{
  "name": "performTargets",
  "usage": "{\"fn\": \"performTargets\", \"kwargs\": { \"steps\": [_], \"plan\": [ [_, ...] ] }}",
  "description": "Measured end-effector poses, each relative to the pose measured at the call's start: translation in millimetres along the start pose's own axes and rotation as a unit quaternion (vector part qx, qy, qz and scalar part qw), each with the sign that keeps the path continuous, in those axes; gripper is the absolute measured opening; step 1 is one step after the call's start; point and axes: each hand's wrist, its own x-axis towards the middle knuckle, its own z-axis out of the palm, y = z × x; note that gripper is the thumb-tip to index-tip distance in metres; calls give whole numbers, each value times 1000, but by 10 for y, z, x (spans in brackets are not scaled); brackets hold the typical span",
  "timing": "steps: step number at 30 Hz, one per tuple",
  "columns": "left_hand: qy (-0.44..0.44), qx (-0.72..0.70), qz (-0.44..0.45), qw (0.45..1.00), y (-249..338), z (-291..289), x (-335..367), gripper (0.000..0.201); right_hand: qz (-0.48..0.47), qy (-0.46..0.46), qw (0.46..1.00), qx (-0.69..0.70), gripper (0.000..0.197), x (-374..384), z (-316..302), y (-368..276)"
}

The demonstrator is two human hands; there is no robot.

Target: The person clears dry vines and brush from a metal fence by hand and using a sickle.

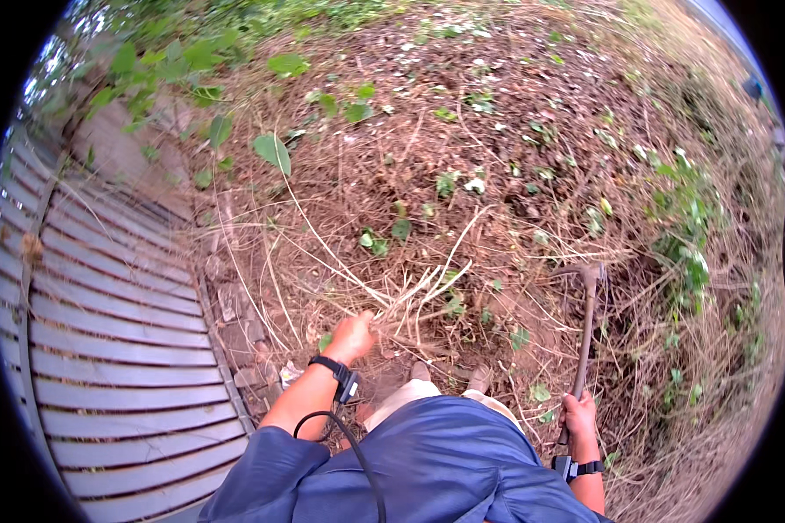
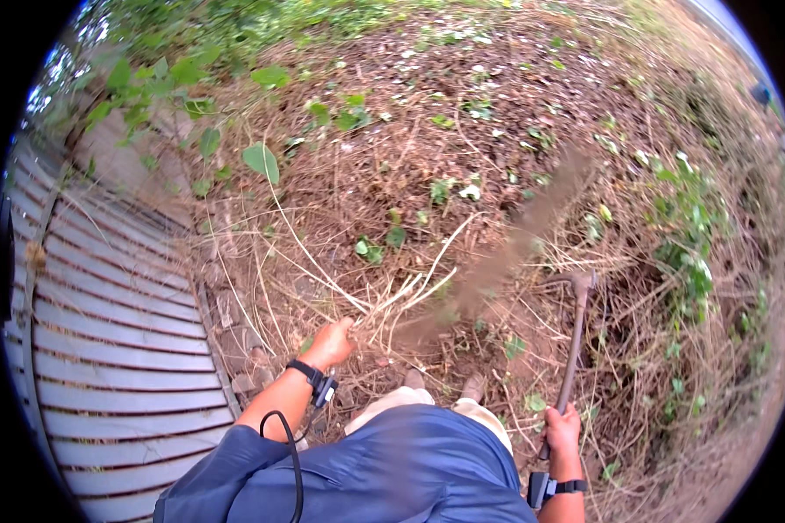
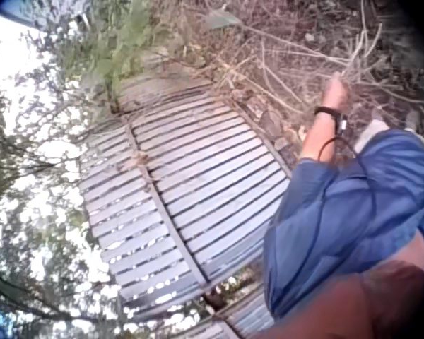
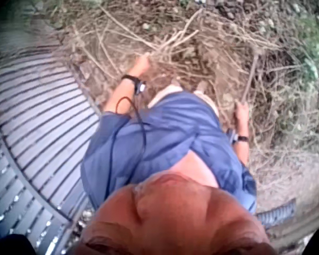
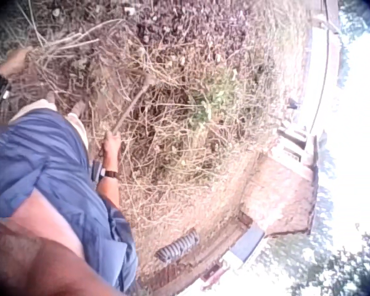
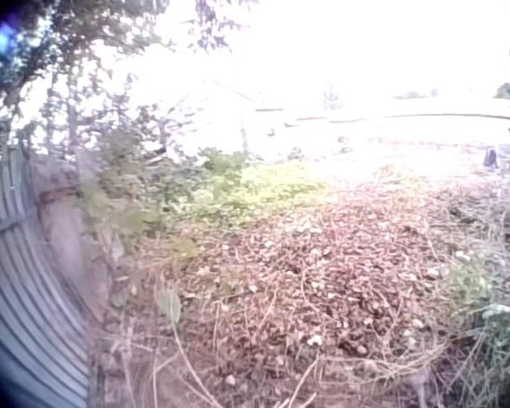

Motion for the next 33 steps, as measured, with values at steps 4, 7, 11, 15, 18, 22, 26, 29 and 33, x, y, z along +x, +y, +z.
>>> {"fn": "performTargets", "kwargs": {
  "steps": [4, 7, 11, 15, 18, 22, 26, 29, 33],
  "plan": [
    [-7, 21, -86, 996, -575, 107, -529, 41, -29, -53, 998, -11, 11, 87, 373, -261],
    [-15, 25, -140, 990, -874, 143, -846, 45, -33, -95, 995, -16, 11, 101, 658, -392],
    [-8, -27, -178, 984, -1196, 188, -1097, 49, -27, -119, 990, -69, 12, 33, 969, -470],
    [-39, -38, -183, 982, -1499, 243, -1227, 51, -14, -139, 986, -89, 12, -44, 1190, -426],
    [-59, -22, -193, 979, -1672, 266, -1302, 51, 1, -121, 987, -105, 12, -86, 1224, -294],
    [-140, 14, -182, 973, -1893, 288, -1275, 48, 37, -111, 987, -111, 11, -155, 1044, -10],
    [-240, 89, -142, 956, -2090, 380, -1091, 48, 73, -67, 992, -79, 11, -217, 756, 334],
    [-301, 165, -109, 933, -1707, 281, -583, 44, 96, -24, 993, -66, 11, -174, 570, 519],
    [-265, 298, 70, 914, 434, -591, 838, 34, 122, 23, 992, -38, 12, 64, 348, 523]
  ]
}}
